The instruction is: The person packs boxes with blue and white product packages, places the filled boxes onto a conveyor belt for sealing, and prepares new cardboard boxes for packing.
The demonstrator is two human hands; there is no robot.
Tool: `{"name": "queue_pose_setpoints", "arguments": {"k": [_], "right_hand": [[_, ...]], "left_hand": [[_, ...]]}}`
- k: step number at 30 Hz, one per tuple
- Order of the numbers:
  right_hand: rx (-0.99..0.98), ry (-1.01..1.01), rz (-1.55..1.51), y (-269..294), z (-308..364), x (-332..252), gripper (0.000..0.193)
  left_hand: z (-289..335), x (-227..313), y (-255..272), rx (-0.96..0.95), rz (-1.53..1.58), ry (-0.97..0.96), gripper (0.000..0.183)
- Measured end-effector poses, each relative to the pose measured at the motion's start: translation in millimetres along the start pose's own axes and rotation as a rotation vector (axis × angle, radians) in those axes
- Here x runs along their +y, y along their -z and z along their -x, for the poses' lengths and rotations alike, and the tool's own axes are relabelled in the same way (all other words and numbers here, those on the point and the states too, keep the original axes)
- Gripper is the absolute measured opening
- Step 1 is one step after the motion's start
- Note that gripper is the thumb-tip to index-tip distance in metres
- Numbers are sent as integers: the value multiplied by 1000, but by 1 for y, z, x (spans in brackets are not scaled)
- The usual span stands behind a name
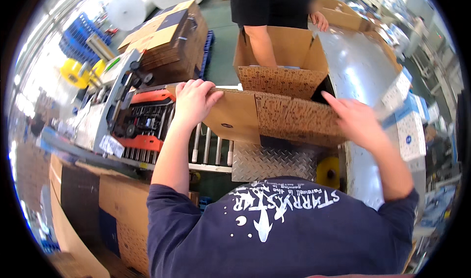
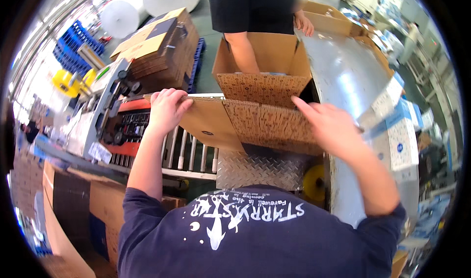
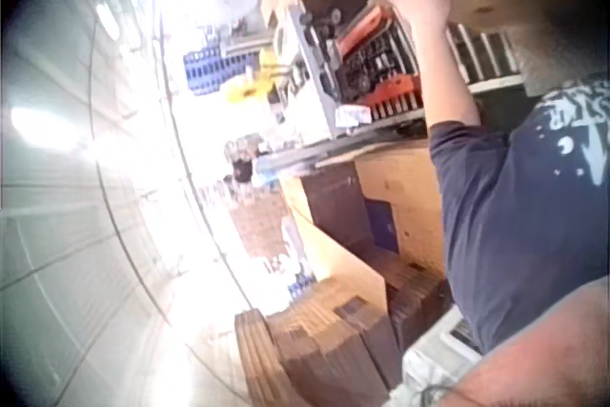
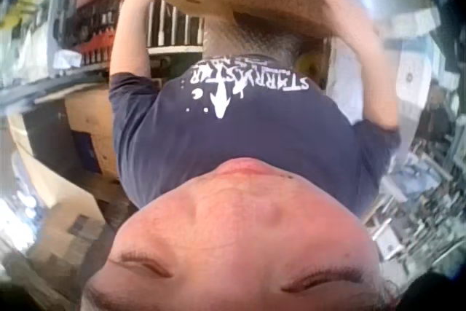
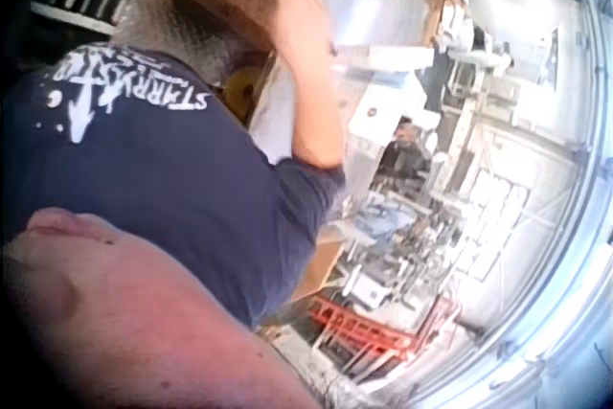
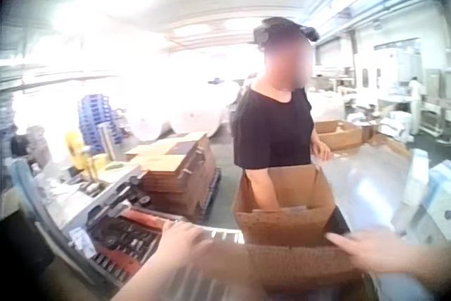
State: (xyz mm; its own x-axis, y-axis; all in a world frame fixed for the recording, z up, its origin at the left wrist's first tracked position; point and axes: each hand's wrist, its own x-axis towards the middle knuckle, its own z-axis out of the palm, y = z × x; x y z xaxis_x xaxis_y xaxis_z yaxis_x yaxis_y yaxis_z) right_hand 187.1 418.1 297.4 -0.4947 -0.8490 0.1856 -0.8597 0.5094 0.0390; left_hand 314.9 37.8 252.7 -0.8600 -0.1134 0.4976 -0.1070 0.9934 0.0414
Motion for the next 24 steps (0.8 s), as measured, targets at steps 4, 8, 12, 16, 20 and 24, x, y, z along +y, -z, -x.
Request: {"name": "queue_pose_setpoints", "arguments": {"k": [4, 8, 12, 16, 20, 24], "right_hand": [[464, -188, 166, -71, -34, -84, 58], [170, 24, 49, -49, -14, -126, 46], [-390, -124, -260, -2, -42, -88, 53], [-628, 51, -486, -13, -52, -25, 65], [-768, 202, -719, -40, -62, -4, 65], [-725, 153, -704, -40, -67, -4, 56]], "left_hand": [[-34, -22, -23, -19, -59, 47, 31], [-34, -51, -49, 216, -98, 179, 43], [8, -70, -84, 340, 420, 476, 100], [37, -41, -79, 368, 658, 437, 109], [43, -35, -67, 404, 845, 459, 104], [53, -31, -58, 259, 747, 529, 100]]}}
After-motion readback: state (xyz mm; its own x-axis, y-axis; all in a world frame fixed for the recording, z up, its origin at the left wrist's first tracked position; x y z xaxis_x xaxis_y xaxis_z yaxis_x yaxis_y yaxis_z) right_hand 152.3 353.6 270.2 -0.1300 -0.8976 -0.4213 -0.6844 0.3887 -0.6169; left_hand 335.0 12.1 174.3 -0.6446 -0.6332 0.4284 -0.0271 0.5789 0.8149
